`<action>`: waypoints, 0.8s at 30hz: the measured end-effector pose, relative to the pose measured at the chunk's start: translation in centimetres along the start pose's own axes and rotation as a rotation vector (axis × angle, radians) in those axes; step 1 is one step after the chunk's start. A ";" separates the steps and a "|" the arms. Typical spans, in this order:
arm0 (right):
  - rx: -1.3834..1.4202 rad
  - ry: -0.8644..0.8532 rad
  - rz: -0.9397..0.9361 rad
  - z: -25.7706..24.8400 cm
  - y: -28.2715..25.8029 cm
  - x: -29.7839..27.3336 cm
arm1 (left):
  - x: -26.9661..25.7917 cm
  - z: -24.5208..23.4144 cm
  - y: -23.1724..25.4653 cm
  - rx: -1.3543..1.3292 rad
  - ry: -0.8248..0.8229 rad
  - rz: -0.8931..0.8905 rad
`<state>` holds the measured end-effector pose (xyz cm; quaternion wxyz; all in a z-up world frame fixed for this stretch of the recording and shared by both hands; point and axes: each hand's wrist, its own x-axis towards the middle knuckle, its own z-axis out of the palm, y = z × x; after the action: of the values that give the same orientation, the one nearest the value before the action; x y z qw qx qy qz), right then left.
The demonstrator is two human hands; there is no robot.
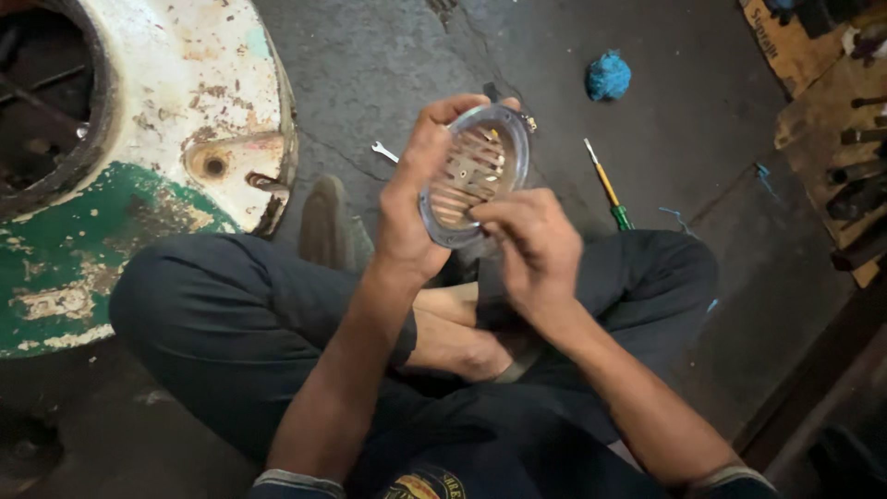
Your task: The person sits on the floor and uses a screwdriver and wrench to disassemble and reassemble a circular metal mechanical part. They remove screws, separate the components, and then put them back together.
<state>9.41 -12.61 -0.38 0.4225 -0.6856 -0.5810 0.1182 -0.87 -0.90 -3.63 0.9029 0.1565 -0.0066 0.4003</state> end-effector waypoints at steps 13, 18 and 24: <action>-0.363 -0.147 -0.345 -2.9 -1.7 2.3 | -1.1 0.7 1.5 0.133 -0.082 -0.006; -0.511 -0.048 -0.454 -3.7 -0.8 1.8 | -1.1 1.4 1.6 0.372 -0.155 0.044; -0.184 -0.142 -0.311 -2.4 -1.7 0.7 | -1.3 1.7 1.6 0.404 -0.133 0.073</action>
<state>9.99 -13.08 2.59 0.3293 -0.6130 -0.7167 0.0460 -2.72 -1.25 -1.77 0.8357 0.3598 0.0087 0.4149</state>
